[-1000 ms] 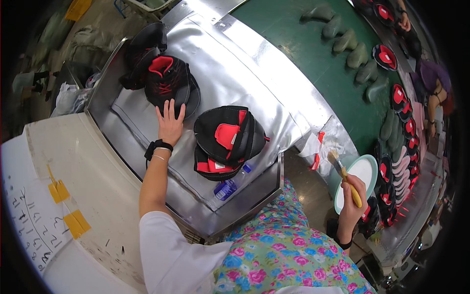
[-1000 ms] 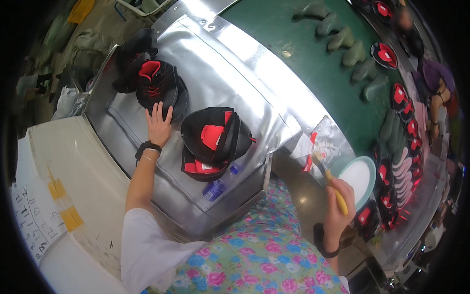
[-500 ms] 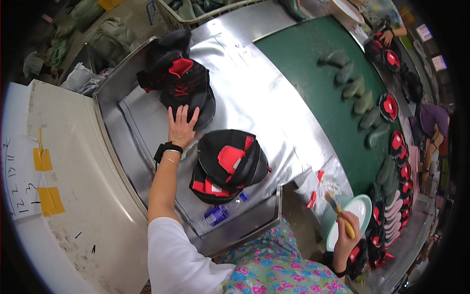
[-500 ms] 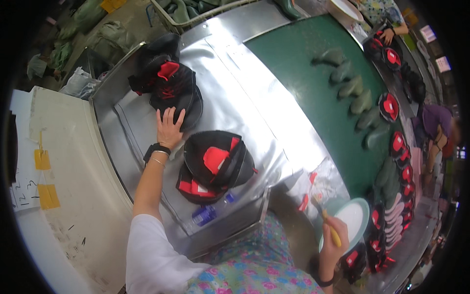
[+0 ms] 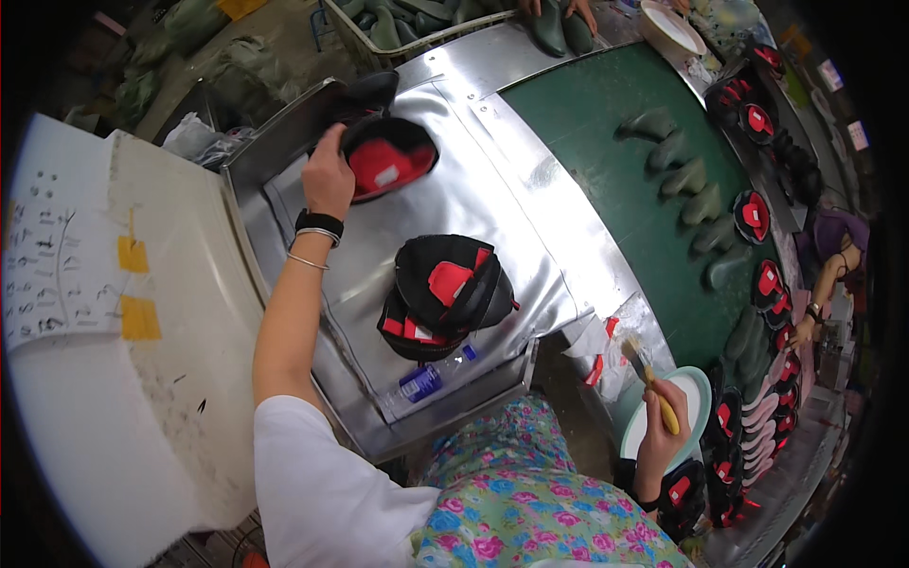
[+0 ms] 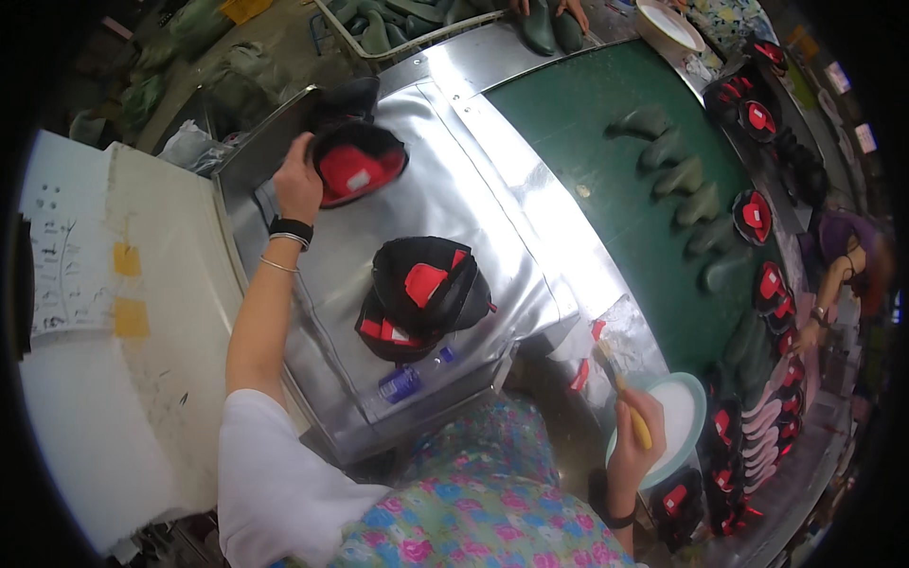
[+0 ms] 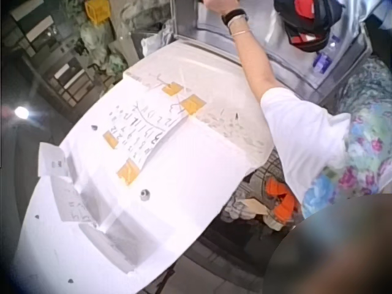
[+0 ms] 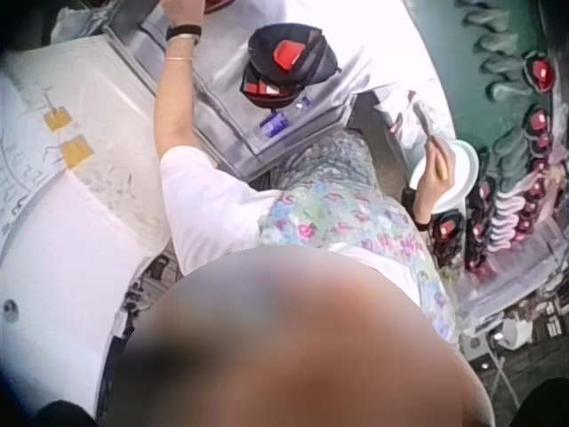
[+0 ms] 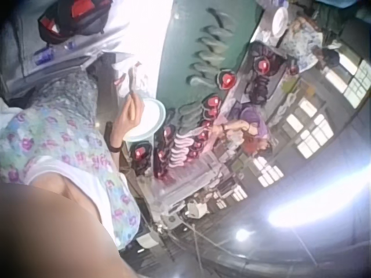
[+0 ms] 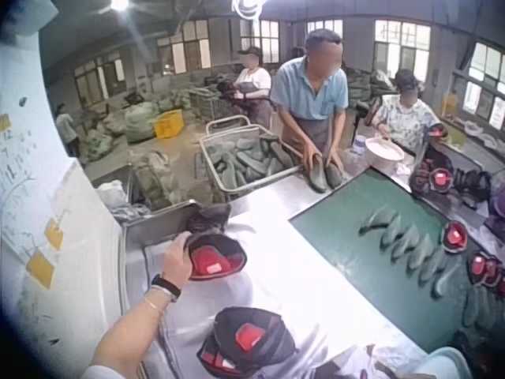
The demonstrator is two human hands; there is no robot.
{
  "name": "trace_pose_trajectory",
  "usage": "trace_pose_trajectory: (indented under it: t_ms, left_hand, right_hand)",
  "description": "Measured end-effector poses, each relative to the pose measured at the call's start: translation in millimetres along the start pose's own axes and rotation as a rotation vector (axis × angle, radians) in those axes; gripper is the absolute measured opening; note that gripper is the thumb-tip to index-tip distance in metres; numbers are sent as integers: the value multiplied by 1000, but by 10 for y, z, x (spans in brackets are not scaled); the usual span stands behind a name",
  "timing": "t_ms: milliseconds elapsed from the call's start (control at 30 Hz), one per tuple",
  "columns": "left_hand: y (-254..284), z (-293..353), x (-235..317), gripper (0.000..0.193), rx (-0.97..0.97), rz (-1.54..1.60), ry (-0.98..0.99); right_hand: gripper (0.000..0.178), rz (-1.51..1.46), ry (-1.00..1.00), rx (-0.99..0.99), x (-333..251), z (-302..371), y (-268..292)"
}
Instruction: Apply adhesive liquid to the inner edges of shoe uppers using a brush.
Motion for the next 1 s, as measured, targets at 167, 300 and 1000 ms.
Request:
trace_pose_trajectory:
  t_ms: [167,300,1000]
  left_hand:
    - [660,-41,194,30,108,171,375]
    - [495,853,606,32,-155,427,718]
    - [-440,2033,456,56,-996,1264,1419]
  right_hand:
    - [16,-114,59,52,-199,13,170]
    - [16,-106,89,82,-177,17,265]
    - [16,-77,-24,143,-398,-98,110]
Point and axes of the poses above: each hand's wrist, its own z-axis away from the middle knuckle, its own y-axis out of the back of the hand, x = y × z, the point moved 2 cm from there along -z, towards the middle knuckle, and after that the axes turned 8 degrees about -y, right-handed, at the moved point
